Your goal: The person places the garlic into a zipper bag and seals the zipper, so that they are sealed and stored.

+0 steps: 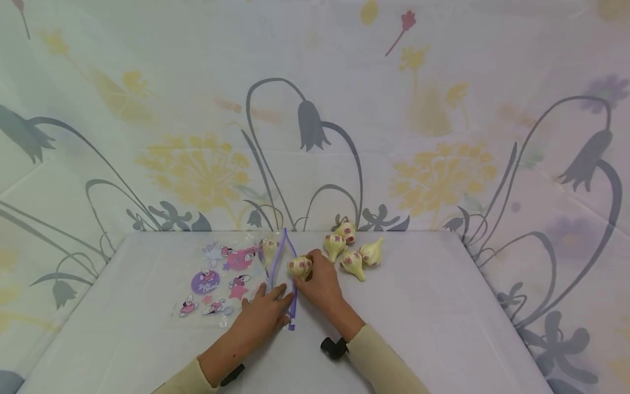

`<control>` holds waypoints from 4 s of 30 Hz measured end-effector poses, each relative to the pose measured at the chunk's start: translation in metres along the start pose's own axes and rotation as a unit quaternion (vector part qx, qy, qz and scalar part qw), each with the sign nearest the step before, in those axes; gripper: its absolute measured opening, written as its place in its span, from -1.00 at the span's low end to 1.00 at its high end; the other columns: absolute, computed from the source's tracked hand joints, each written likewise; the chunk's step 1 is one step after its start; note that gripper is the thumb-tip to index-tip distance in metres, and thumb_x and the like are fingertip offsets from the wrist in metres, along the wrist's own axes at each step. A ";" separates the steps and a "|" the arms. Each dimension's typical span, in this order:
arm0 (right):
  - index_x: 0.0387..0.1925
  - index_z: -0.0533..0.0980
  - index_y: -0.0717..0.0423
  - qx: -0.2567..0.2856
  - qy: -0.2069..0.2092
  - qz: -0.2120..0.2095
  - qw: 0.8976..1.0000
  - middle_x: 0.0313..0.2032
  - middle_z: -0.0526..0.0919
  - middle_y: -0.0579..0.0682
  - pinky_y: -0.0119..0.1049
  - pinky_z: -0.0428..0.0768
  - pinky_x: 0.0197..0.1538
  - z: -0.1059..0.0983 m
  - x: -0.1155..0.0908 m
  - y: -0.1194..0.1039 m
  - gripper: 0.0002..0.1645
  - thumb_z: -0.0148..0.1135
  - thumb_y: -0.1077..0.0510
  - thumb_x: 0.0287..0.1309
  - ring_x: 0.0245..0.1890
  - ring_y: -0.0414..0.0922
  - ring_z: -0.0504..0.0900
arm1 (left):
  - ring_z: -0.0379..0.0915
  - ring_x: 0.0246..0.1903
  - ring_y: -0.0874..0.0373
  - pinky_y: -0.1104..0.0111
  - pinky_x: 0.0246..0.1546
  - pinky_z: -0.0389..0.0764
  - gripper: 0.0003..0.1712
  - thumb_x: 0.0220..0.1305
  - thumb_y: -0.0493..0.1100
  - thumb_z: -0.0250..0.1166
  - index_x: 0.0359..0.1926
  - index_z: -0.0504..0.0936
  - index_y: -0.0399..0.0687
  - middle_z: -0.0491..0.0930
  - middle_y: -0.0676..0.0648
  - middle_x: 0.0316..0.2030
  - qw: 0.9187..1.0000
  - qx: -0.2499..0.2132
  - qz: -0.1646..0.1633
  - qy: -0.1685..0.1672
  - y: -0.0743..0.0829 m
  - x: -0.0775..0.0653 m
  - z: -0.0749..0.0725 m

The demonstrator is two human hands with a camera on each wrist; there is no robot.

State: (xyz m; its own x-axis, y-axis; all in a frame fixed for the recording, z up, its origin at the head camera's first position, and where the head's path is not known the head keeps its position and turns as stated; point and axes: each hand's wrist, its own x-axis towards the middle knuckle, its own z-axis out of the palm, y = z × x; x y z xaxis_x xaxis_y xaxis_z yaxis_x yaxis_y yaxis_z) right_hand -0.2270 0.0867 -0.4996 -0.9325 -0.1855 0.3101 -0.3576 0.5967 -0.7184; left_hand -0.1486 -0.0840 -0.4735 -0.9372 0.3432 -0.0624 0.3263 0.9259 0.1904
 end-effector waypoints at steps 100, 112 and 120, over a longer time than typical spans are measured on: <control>-0.28 0.79 0.23 -0.062 0.003 -0.026 0.998 -0.40 0.82 0.05 -0.16 0.75 -0.28 0.054 0.071 -0.009 -0.91 0.43 0.34 0.18 -0.37 -0.03 0.79 | 0.35 0.39 -0.45 -0.45 -0.06 0.60 -0.42 0.36 0.10 0.44 0.35 0.66 0.14 0.50 -0.04 0.43 0.998 0.059 0.006 0.027 0.001 0.000 0.007; -0.37 0.77 0.19 -0.039 -0.008 -0.030 0.999 -0.40 0.81 0.06 -0.15 0.74 -0.23 0.045 0.066 -0.001 -0.88 0.37 0.39 0.11 -0.38 -0.03 0.76 | 0.31 0.42 -0.47 -0.48 0.00 0.57 -0.42 0.38 0.11 0.43 0.37 0.65 0.12 0.49 -0.07 0.43 0.999 0.044 -0.004 0.014 0.001 0.003 0.010; -0.15 0.76 0.29 0.016 -0.022 -0.004 1.000 -0.26 0.83 0.14 -0.11 0.79 -0.14 0.036 0.055 0.001 -0.81 0.44 0.32 0.18 -0.26 0.03 0.83 | 0.29 0.42 -0.49 -0.50 0.00 0.54 -0.41 0.37 0.10 0.43 0.37 0.65 0.09 0.49 -0.08 0.43 1.000 0.026 -0.003 0.014 0.000 0.002 0.010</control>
State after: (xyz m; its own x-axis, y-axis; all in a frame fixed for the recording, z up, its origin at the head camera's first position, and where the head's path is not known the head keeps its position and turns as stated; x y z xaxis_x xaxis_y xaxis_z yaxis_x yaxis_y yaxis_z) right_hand -0.2806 0.0490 -0.5050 -0.9307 -0.2244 0.2889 -0.3658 0.5696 -0.7361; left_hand -0.1493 -0.0819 -0.4835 -0.9422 0.3330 -0.0363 0.3252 0.9354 0.1387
